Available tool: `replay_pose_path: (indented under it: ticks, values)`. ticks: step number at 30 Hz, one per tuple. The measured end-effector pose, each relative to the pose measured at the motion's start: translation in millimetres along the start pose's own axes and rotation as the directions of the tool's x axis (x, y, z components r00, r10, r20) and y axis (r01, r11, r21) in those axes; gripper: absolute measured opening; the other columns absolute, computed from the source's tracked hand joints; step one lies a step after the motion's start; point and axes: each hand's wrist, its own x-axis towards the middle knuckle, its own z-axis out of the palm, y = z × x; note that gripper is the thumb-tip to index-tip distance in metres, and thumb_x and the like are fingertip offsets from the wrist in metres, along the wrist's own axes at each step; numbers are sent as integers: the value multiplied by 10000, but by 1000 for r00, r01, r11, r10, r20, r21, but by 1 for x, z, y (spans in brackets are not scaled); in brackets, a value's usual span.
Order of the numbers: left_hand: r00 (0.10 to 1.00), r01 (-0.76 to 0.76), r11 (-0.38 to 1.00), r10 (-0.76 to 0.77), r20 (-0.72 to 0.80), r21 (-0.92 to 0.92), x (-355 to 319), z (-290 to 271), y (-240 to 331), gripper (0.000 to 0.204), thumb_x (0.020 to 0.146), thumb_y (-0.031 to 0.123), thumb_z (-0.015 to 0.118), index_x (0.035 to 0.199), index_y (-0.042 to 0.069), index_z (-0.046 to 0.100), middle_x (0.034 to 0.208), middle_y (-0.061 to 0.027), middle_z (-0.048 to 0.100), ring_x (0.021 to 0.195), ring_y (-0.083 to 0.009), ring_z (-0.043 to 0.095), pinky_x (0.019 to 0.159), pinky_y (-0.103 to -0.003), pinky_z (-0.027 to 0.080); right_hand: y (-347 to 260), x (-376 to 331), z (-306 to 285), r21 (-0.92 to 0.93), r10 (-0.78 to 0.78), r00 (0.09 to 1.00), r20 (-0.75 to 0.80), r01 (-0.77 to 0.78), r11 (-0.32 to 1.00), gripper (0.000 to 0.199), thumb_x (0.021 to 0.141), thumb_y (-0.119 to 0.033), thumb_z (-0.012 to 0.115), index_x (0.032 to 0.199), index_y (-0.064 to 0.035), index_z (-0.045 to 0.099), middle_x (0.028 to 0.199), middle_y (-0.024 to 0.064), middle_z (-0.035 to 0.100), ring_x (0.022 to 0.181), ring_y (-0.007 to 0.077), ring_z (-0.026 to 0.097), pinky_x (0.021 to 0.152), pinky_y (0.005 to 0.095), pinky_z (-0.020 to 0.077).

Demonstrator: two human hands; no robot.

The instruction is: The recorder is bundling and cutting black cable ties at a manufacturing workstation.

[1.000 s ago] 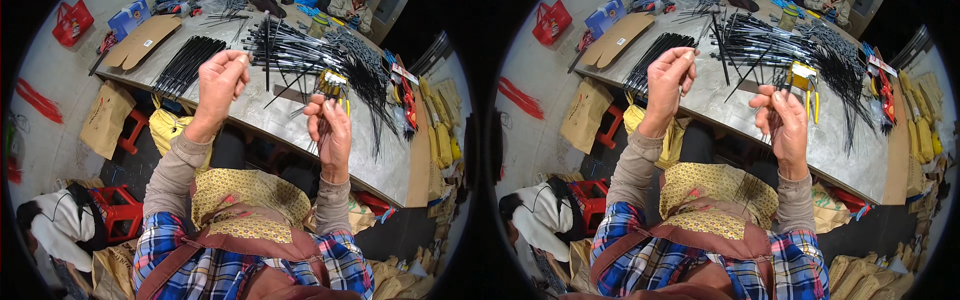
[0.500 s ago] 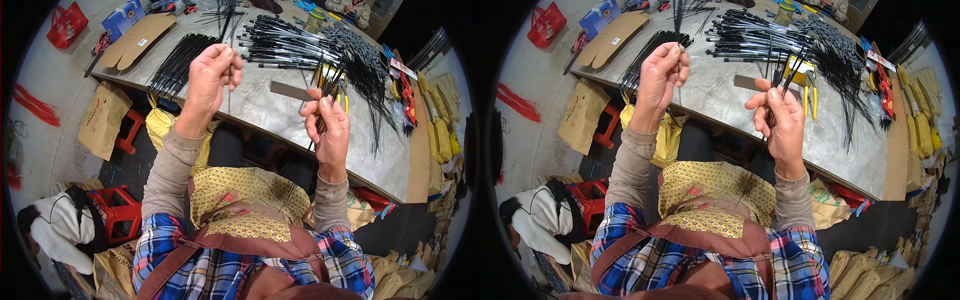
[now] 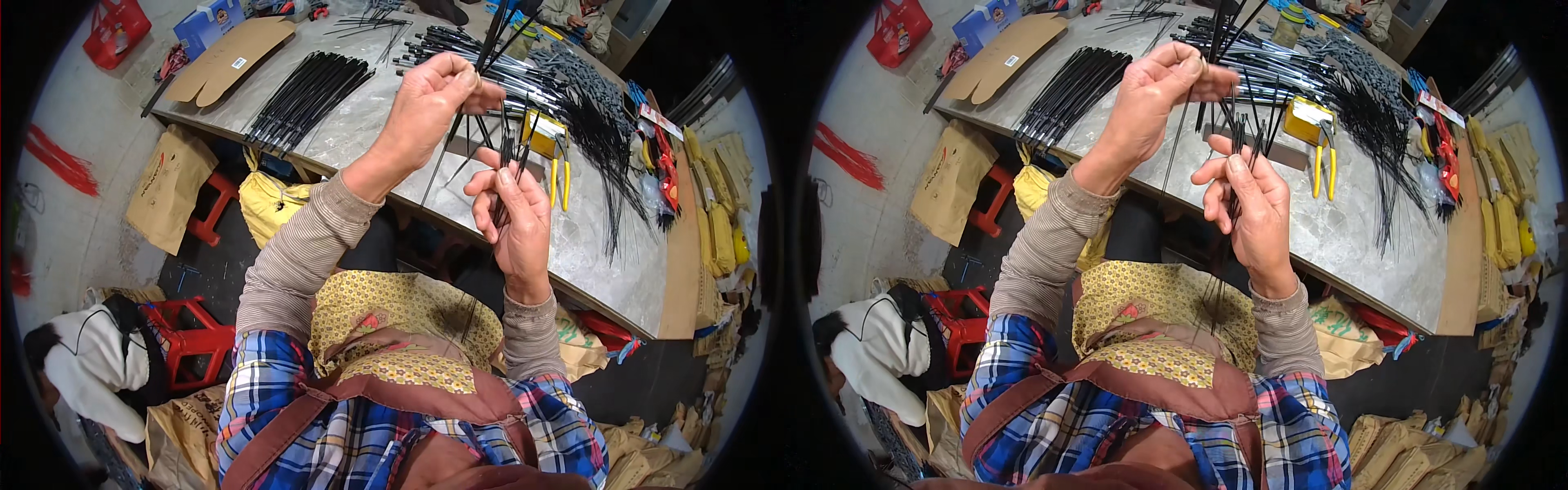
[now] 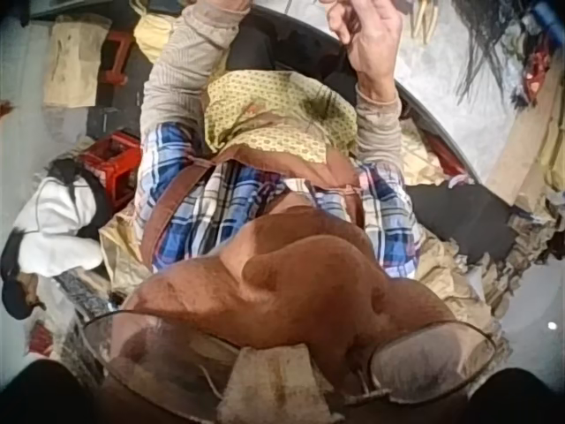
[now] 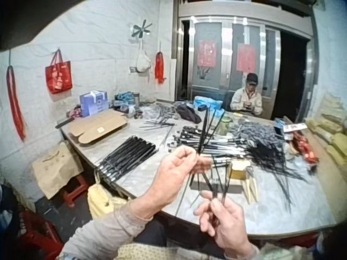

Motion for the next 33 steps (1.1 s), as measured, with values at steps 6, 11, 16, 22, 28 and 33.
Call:
replay_pose_path:
  ticks: [6,11,16,22,28,33]
  values:
    - [994,-17,999,20,-109,31,-17,10,5,147,1028,161,577,1020,19,609,946,-173,737,799,-188,725,696,-230,573,-2,8,-19,175,84,990,110,-103,979,290,1076,-201,481,1235,13,597,762,23,596,483,31,425,389,158,271]
    - [991,72,996,-65,-121,51,-28,-16,24,79,995,74,564,991,8,606,799,-127,711,545,-115,604,456,-181,434,-15,15,-40,285,-182,975,-124,211,935,213,1047,-171,535,1153,-8,622,743,7,600,456,13,377,375,159,242]
    - [979,134,991,-132,-156,1,-64,5,20,82,996,78,559,999,10,603,743,-98,682,465,-82,522,369,-178,328,-22,21,-27,83,-252,953,-167,269,960,194,1007,-140,601,1145,-8,635,825,71,702,476,19,456,384,150,279]
    - [958,221,975,-224,-180,-38,-98,23,3,119,1013,89,556,1055,-10,608,729,-91,668,463,-71,503,383,-156,318,-15,27,-1,-27,-224,957,-183,223,974,270,934,-43,675,1195,22,646,965,140,744,516,38,528,423,116,341]
    - [963,204,978,-194,-189,35,-115,31,-16,107,1013,75,556,1074,2,604,712,-78,661,480,-71,507,413,-164,342,-4,25,-8,-156,-232,964,-127,212,965,232,897,-19,713,1122,20,672,955,142,749,535,53,540,452,126,383]
    - [981,142,975,-115,-158,171,-120,33,-26,107,1002,44,564,1093,3,603,720,-73,664,500,-71,520,447,-169,371,-5,24,-15,-173,-243,964,-112,222,960,200,885,-6,719,1081,17,682,941,136,752,548,50,535,467,134,397]
